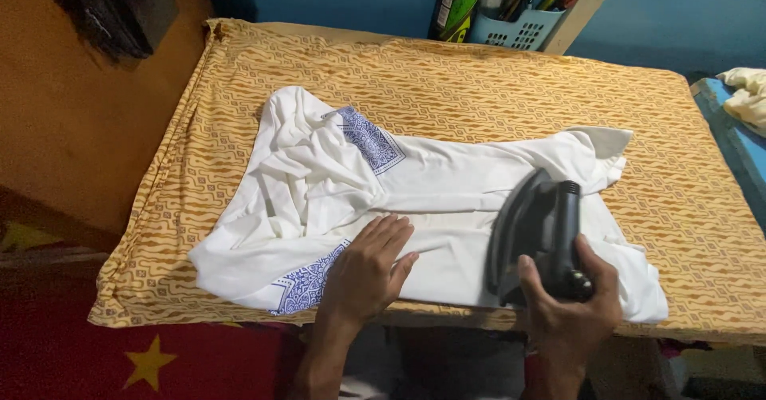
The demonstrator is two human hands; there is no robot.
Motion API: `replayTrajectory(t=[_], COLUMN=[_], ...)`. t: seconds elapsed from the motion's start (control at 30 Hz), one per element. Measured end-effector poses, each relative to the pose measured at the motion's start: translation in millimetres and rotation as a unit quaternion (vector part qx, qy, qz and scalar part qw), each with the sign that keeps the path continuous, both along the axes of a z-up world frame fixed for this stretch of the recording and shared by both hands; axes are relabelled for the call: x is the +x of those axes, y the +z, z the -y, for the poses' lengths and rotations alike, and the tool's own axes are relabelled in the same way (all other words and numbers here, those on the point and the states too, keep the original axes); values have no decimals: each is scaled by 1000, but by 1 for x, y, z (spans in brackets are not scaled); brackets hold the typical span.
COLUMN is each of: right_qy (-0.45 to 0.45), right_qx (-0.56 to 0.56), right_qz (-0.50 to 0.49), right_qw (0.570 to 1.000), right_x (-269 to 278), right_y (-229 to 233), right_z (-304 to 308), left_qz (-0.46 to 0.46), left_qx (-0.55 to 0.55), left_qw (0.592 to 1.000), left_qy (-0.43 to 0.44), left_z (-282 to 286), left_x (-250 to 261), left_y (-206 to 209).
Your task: Ironing a white patterned shirt on a flat surface.
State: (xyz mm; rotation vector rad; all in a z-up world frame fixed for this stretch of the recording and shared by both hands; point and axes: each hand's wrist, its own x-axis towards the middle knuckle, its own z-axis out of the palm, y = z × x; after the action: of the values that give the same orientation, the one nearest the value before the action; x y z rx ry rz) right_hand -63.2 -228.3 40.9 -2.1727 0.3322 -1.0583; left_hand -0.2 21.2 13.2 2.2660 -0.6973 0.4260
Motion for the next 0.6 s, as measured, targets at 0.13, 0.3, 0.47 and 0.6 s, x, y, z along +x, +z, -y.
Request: replayTrajectory(t=[0.13,0.3,0.47,0.6], right_qy=[63,165,201,136], right_qx=[52,28,32,40], right_qz=[-54,5,3,-20], right_qw=[995,986,979,990], right_x=[1,9,13,15], right_y=[-13,-10,-1,-1], right_z=[-11,-59,-69,-52], left_qz=[10,72,67,26], left_qx=[-17,-71,0,34], left_qw=[1000,994,994,996], left_qy=[-11,42,92,84], left_z=[-1,-13,-32,-30], left_x=[0,-1,5,3], left_y=[-3,6,3,9])
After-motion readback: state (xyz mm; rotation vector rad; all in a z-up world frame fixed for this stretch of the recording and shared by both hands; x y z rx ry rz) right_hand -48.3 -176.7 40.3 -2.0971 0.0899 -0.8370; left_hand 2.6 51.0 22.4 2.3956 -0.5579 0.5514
